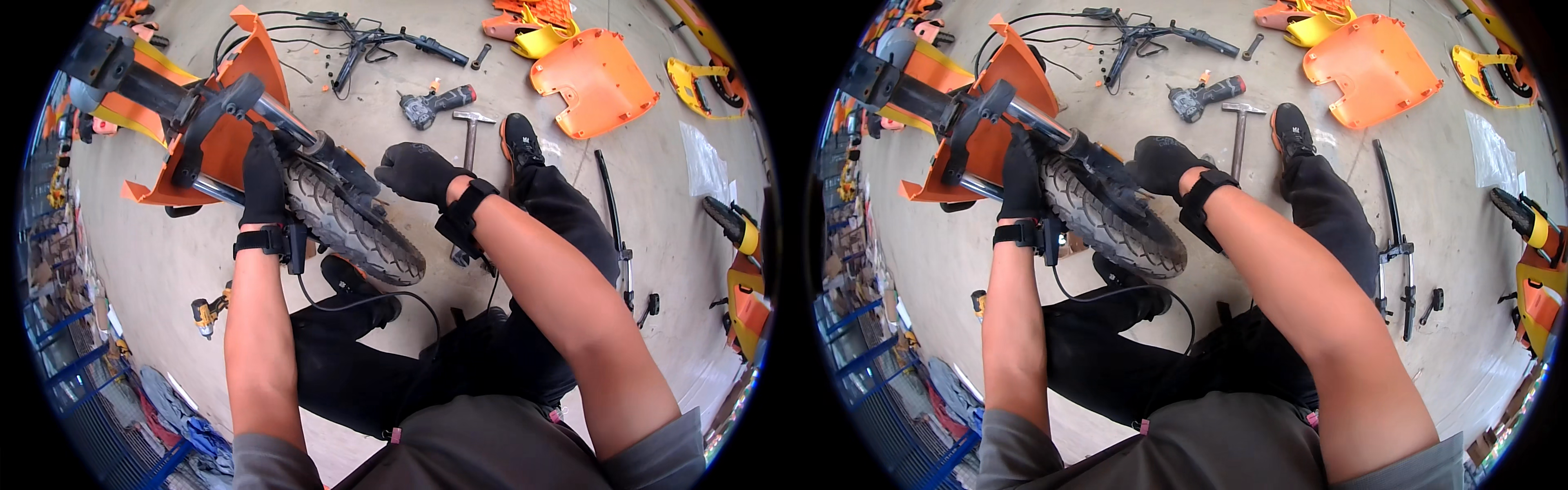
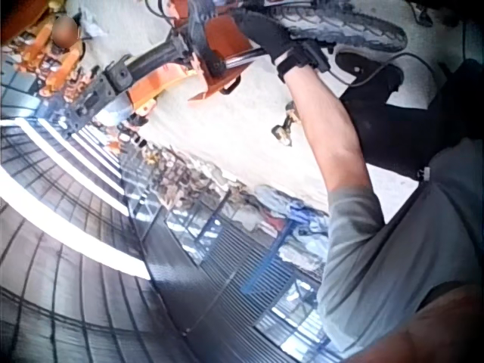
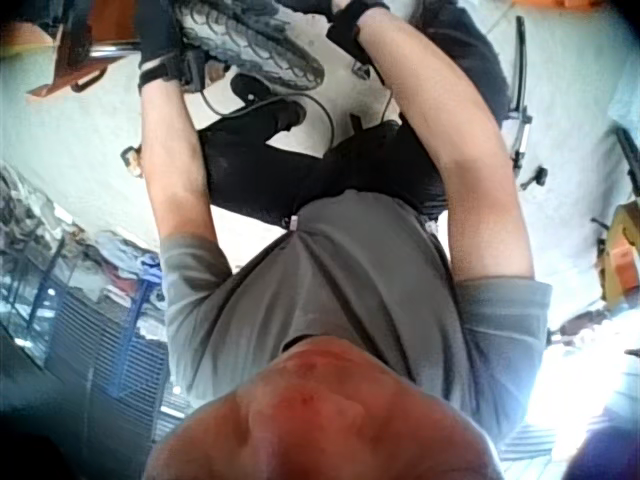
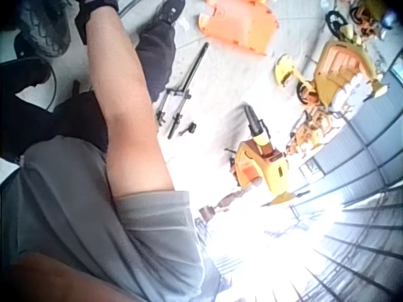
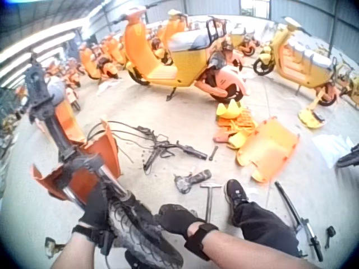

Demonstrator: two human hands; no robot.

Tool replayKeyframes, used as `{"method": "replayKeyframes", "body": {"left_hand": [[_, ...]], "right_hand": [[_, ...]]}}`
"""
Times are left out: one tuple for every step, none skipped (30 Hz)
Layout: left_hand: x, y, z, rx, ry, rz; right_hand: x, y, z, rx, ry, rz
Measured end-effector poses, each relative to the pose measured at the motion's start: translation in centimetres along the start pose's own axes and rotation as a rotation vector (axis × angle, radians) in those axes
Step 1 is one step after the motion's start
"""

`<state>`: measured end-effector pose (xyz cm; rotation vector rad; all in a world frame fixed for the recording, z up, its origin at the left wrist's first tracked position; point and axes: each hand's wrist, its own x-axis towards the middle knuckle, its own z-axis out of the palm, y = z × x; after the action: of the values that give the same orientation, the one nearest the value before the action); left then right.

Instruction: The person uses wrenches and pliers to disassemble components of a motorcycle front fork and wheel assembly while sitting on the floor of a service bay. They loosen nuts and bolts, remove a long cable, and handle various small mechanical parts.

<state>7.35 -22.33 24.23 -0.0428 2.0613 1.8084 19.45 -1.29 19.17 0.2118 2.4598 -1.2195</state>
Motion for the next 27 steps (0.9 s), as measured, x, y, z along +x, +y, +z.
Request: {"method": "replayKeyframes", "body": {"left_hand": [[-0.1, 0.0, 0.2, 0.001, -0.006, 0.033], [-0.2, 0.0, 0.3, -0.007, -0.002, 0.036], [-0.3, 0.1, 0.4, -0.020, -0.003, 0.047], [-0.5, 0.1, 0.5, -0.025, -0.005, 0.023], [-0.7, 0.2, 0.6, -0.042, -0.015, 0.019], [-0.7, 0.3, 0.7, -0.065, -0.064, 0.048], [-0.6, 0.4, 0.7, -0.083, -0.035, 0.007], [-0.6, 0.5, 0.7, -0.104, -0.038, -0.001], [-0.6, 0.5, 0.6, -0.127, -0.020, -0.024], [-0.5, 0.5, 0.4, -0.108, -0.038, -0.007], [-0.5, 0.4, 0.3, -0.098, -0.031, 0.004], [-0.4, 0.2, 0.1, -0.100, -0.037, 0.009], [-0.5, -0.1, -0.1, -0.015, -0.075, 0.100], [-0.4, -0.2, -0.3, 0.054, -0.110, 0.200], [-0.5, -0.4, -0.6, 0.117, -0.091, 0.236], [-0.4, -0.4, -0.7, 0.219, -0.055, 0.297], [-0.5, -0.5, -0.9, 0.243, -0.047, 0.305], [-0.3, -0.4, -1.1, 0.286, -0.057, 0.337], [-0.4, -0.3, -1.3, 0.334, -0.060, 0.320], [-0.4, -0.2, -1.4, 0.383, -0.063, 0.304], [-0.4, 0.0, -1.5, 0.432, -0.068, 0.288], [-0.3, 0.0, -1.5, 0.365, -0.060, 0.216], [-0.3, 0.0, -1.5, 0.293, -0.048, 0.151], [-0.3, -0.1, -1.4, 0.252, -0.086, 0.181], [-0.3, -0.2, -1.4, 0.254, -0.047, 0.173], [-0.3, -0.4, -1.4, 0.238, -0.044, 0.182], [-0.3, -0.7, -1.3, 0.223, -0.042, 0.189]], "right_hand": [[0.3, 0.4, 0.5, -0.027, 0.022, 0.027], [0.4, 0.8, 1.0, -0.023, 0.035, 0.058], [0.8, 1.2, 1.4, 0.000, 0.011, 0.050], [1.1, 1.4, 2.0, 0.020, 0.002, 0.052], [1.6, 1.8, 2.2, 0.041, -0.002, 0.039], [2.4, 2.0, 2.4, -0.032, -0.009, -0.050], [3.4, 2.5, 2.2, -0.072, -0.002, -0.181], [4.9, 3.0, 1.7, -0.109, -0.020, -0.315], [6.3, 3.4, 1.5, -0.027, -0.043, -0.328], [7.8, 3.8, 1.4, 0.213, -0.031, -0.273], [9.4, 4.1, 1.5, 0.572, -0.033, -0.110], [11.1, 4.6, 1.5, 0.534, -0.163, -0.231], [12.7, 5.0, 1.9, 0.532, -0.260, -0.311], [13.9, 5.2, 2.8, 0.553, -0.341, -0.269], [15.2, 5.2, 3.8, 0.562, -0.408, -0.248], [16.1, 5.5, 4.9, 0.463, -0.455, -0.301], [16.9, 5.6, 5.9, 0.508, -0.581, -0.309], [17.5, 5.9, 6.6, 0.567, -0.679, -0.279], [17.8, 6.1, 7.3, 0.598, -0.767, -0.184], [18.2, 6.2, 7.8, 0.648, -0.823, -0.176], [18.5, 6.2, 8.1, 0.677, -0.859, -0.203], [18.6, 6.3, 8.3, 0.727, -0.910, -0.215], [18.8, 6.4, 8.4, 0.745, -0.941, -0.183], [18.9, 6.4, 8.5, 0.638, -0.893, -0.327], [19.1, 6.5, 8.6, 0.517, -0.840, -0.441], [19.1, 6.6, 8.9, 0.385, -0.766, -0.544], [19.2, 6.6, 9.2, 0.490, -0.794, -0.542]]}}
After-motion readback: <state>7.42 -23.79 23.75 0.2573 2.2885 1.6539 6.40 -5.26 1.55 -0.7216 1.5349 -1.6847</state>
